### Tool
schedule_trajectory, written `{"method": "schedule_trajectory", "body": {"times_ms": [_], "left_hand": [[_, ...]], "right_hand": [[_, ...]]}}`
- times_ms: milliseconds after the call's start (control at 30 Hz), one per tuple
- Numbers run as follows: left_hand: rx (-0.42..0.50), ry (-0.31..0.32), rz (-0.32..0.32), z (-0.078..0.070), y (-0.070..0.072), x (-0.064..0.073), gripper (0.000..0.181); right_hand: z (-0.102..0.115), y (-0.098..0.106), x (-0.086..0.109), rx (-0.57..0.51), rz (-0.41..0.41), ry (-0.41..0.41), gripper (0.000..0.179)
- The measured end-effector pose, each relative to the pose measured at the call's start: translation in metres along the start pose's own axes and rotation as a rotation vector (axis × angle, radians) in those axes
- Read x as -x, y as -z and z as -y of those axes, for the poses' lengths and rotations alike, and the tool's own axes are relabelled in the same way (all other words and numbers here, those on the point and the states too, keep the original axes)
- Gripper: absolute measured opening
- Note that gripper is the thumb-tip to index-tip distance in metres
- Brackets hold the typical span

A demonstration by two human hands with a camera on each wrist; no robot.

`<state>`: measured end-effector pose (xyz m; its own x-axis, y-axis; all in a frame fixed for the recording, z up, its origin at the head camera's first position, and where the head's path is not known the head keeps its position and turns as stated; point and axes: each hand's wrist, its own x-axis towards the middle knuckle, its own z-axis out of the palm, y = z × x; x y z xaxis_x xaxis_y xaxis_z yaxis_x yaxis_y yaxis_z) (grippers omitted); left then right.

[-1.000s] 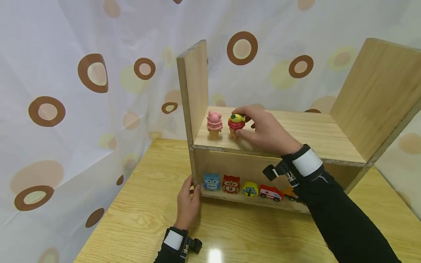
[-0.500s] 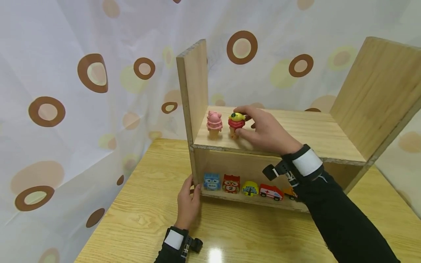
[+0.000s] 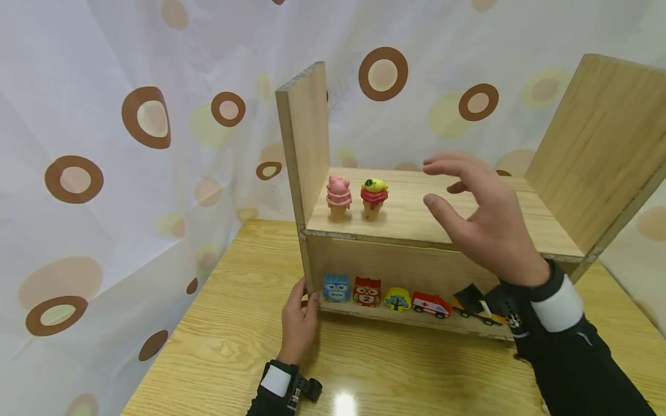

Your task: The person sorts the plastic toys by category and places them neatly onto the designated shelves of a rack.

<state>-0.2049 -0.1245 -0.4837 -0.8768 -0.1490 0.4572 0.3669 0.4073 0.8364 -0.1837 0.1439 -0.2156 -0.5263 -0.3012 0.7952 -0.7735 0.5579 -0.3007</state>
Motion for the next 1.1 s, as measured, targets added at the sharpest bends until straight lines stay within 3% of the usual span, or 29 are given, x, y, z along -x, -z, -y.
{"method": "schedule_trajectory", "body": {"times_ms": [133, 233, 300, 433, 600, 767, 900, 1000, 1100], "left_hand": [[0.010, 0.020, 0.008, -0.001, -0.002, 0.002, 0.042], [0.015, 0.033, 0.001, -0.002, -0.001, 0.003, 0.042], [0.016, 0.036, -0.004, -0.001, -0.001, 0.003, 0.042], [0.026, 0.036, 0.007, -0.002, 0.000, 0.004, 0.041], [0.025, 0.037, -0.003, -0.003, 0.000, 0.004, 0.040], [0.025, 0.023, -0.007, -0.003, -0.002, 0.000, 0.041], [0.016, 0.031, -0.010, -0.004, -0.002, 0.001, 0.041], [0.015, 0.031, -0.018, -0.004, -0.001, 0.002, 0.041], [0.012, 0.030, -0.012, -0.004, -0.001, 0.002, 0.041]], "right_hand": [[0.002, 0.019, 0.023, 0.018, -0.036, 0.087, 0.026], [0.001, 0.032, 0.044, 0.032, -0.055, 0.124, 0.042], [-0.001, 0.041, 0.058, 0.058, -0.056, 0.113, 0.051], [-0.009, 0.058, 0.093, 0.102, -0.047, 0.061, 0.047], [-0.025, 0.071, 0.136, 0.205, 0.069, -0.017, 0.010], [-0.048, 0.079, 0.169, 0.378, 0.243, -0.081, 0.034], [-0.070, 0.083, 0.206, 0.412, 0.312, -0.201, 0.028], [-0.086, 0.083, 0.241, 0.424, 0.425, -0.377, 0.019], [-0.101, 0.080, 0.269, 0.444, 0.591, -0.572, 0.024]]}}
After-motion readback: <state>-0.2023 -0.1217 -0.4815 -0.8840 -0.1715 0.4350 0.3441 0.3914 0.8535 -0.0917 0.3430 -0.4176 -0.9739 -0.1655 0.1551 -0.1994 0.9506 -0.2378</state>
